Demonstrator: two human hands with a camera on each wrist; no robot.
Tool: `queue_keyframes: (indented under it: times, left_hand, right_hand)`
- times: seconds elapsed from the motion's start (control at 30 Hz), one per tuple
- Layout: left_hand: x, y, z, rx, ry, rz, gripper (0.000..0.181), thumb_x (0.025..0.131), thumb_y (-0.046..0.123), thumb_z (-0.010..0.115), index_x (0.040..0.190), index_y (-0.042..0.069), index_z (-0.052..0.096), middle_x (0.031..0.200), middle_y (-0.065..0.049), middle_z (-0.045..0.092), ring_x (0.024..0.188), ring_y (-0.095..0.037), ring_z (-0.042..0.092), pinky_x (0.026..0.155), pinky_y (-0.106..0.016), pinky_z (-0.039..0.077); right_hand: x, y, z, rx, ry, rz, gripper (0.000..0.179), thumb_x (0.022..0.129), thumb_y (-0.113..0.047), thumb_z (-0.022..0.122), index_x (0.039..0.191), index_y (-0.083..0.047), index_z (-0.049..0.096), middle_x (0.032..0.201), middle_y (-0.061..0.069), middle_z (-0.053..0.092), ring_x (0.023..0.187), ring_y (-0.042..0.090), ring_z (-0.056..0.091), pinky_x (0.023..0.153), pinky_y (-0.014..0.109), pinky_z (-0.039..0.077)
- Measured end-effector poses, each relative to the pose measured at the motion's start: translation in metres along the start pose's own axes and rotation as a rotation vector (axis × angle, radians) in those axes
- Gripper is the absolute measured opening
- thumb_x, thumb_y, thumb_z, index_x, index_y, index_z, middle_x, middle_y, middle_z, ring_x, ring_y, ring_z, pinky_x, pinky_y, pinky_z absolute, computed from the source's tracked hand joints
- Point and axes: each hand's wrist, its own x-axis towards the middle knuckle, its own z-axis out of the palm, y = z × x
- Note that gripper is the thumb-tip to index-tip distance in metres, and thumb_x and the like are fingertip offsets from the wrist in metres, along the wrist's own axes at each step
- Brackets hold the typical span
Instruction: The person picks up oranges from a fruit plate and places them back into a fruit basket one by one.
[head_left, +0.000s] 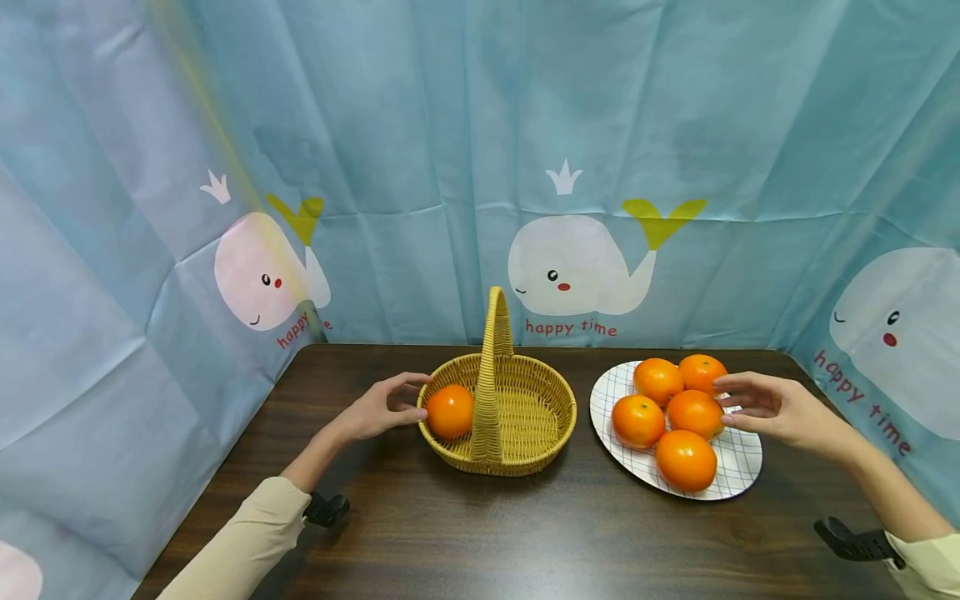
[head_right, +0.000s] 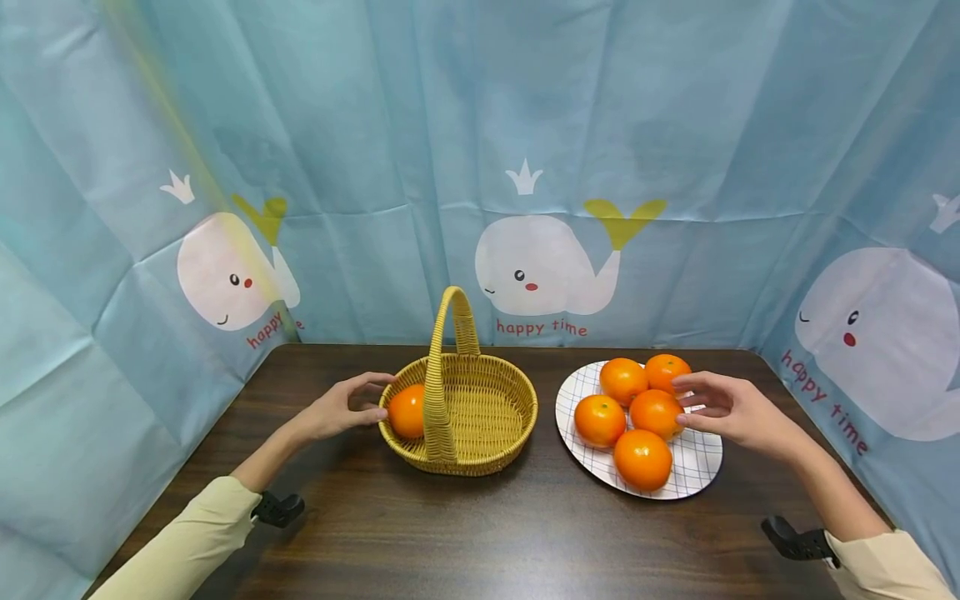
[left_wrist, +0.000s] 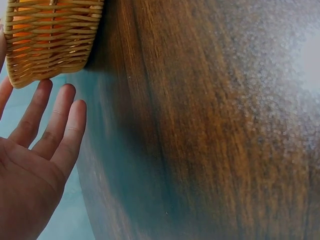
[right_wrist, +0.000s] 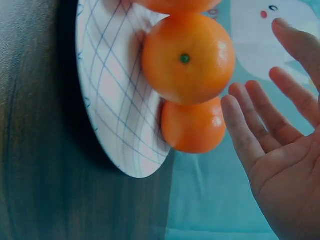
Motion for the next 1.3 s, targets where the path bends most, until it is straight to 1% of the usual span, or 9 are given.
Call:
queue_keyframes:
  times: [0.17, 0.37, 0.47, 0.57, 0.73, 0.83, 0.9, 1.0, 1.3]
  left_hand:
    - [0.0, -0.001, -0.001, -0.015, -0.006, -0.012, 0.056, 0.099, 0.016, 0.07, 0.149, 0.006, 0.047, 0.146, -0.022, 0.046, 0.12, -0.044, 0.057, 0.085, -0.035, 0.057]
    - [0.0, 0.0, -0.001, -0.024, -0.009, -0.016, 0.055, 0.099, 0.015, 0.069, 0.149, 0.006, 0.047, 0.147, -0.022, 0.045, 0.123, -0.044, 0.055, 0.086, -0.035, 0.057]
    - [0.0, 0.0, 0.0, -0.025, -0.009, -0.015, 0.055, 0.099, 0.015, 0.07, 0.149, 0.006, 0.047, 0.147, -0.022, 0.045, 0.123, -0.044, 0.055, 0.086, -0.035, 0.057]
    - [0.0, 0.0, 0.0, -0.027, -0.009, -0.014, 0.055, 0.099, 0.015, 0.07, 0.148, 0.006, 0.047, 0.147, -0.023, 0.046, 0.123, -0.045, 0.055, 0.087, -0.035, 0.057]
    - [0.001, 0.0, -0.001, -0.02, -0.008, -0.016, 0.055, 0.099, 0.015, 0.07, 0.148, 0.006, 0.048, 0.147, -0.022, 0.046, 0.123, -0.044, 0.056, 0.089, -0.036, 0.056]
    - [0.001, 0.0, -0.001, -0.02, -0.008, -0.016, 0.055, 0.099, 0.015, 0.07, 0.148, 0.005, 0.047, 0.147, -0.021, 0.046, 0.124, -0.043, 0.055, 0.089, -0.036, 0.056]
    - [0.001, 0.0, -0.001, -0.025, -0.011, -0.016, 0.055, 0.099, 0.015, 0.069, 0.148, 0.005, 0.047, 0.148, -0.022, 0.045, 0.123, -0.043, 0.056, 0.088, -0.036, 0.056]
    - [0.001, 0.0, -0.001, -0.027, -0.011, -0.015, 0.055, 0.099, 0.014, 0.069, 0.148, 0.005, 0.047, 0.147, -0.023, 0.045, 0.121, -0.044, 0.057, 0.087, -0.036, 0.057]
    - [0.002, 0.0, 0.0, -0.019, -0.014, -0.004, 0.055, 0.099, 0.014, 0.07, 0.148, 0.003, 0.047, 0.147, -0.024, 0.046, 0.123, -0.045, 0.055, 0.087, -0.036, 0.057]
  right_hand:
    - [-0.004, 0.004, 0.0, -0.027, 0.031, 0.004, 0.048, 0.088, 0.014, 0.07, 0.132, 0.014, 0.053, 0.127, -0.01, 0.063, 0.11, 0.012, 0.066, 0.08, 0.024, 0.057]
    - [-0.006, 0.012, -0.001, -0.065, 0.077, 0.043, 0.051, 0.088, 0.011, 0.073, 0.135, 0.011, 0.052, 0.127, -0.012, 0.063, 0.11, 0.006, 0.064, 0.081, 0.02, 0.055]
    - [-0.006, 0.015, -0.001, -0.104, 0.101, 0.102, 0.055, 0.09, 0.005, 0.074, 0.139, 0.009, 0.049, 0.13, -0.009, 0.06, 0.109, 0.001, 0.062, 0.08, 0.019, 0.054]
    - [-0.005, 0.02, -0.002, -0.141, 0.123, 0.172, 0.06, 0.092, -0.002, 0.074, 0.144, 0.006, 0.045, 0.136, 0.006, 0.056, 0.11, -0.003, 0.058, 0.081, 0.017, 0.053]
    - [0.001, 0.032, -0.008, -0.182, 0.133, 0.269, 0.071, 0.094, -0.011, 0.075, 0.15, 0.004, 0.036, 0.144, 0.032, 0.042, 0.124, 0.035, 0.053, 0.08, 0.013, 0.048]
    - [0.006, 0.04, -0.013, -0.183, 0.118, 0.313, 0.077, 0.095, -0.016, 0.074, 0.154, 0.004, 0.029, 0.149, 0.036, 0.033, 0.127, 0.058, 0.041, 0.085, 0.029, 0.055]
    - [0.011, 0.045, -0.015, -0.171, 0.101, 0.34, 0.08, 0.097, -0.018, 0.072, 0.157, 0.003, 0.024, 0.152, 0.037, 0.028, 0.129, 0.061, 0.037, 0.09, 0.048, 0.054]
    - [0.018, 0.053, -0.018, -0.135, 0.076, 0.371, 0.082, 0.099, -0.021, 0.069, 0.159, 0.002, 0.019, 0.153, 0.039, 0.022, 0.131, 0.063, 0.032, 0.093, 0.07, 0.042]
    - [0.036, 0.067, -0.02, -0.082, 0.033, 0.393, 0.081, 0.099, -0.024, 0.07, 0.159, 0.0, 0.022, 0.153, 0.037, 0.027, 0.131, 0.062, 0.034, 0.095, 0.071, 0.041]
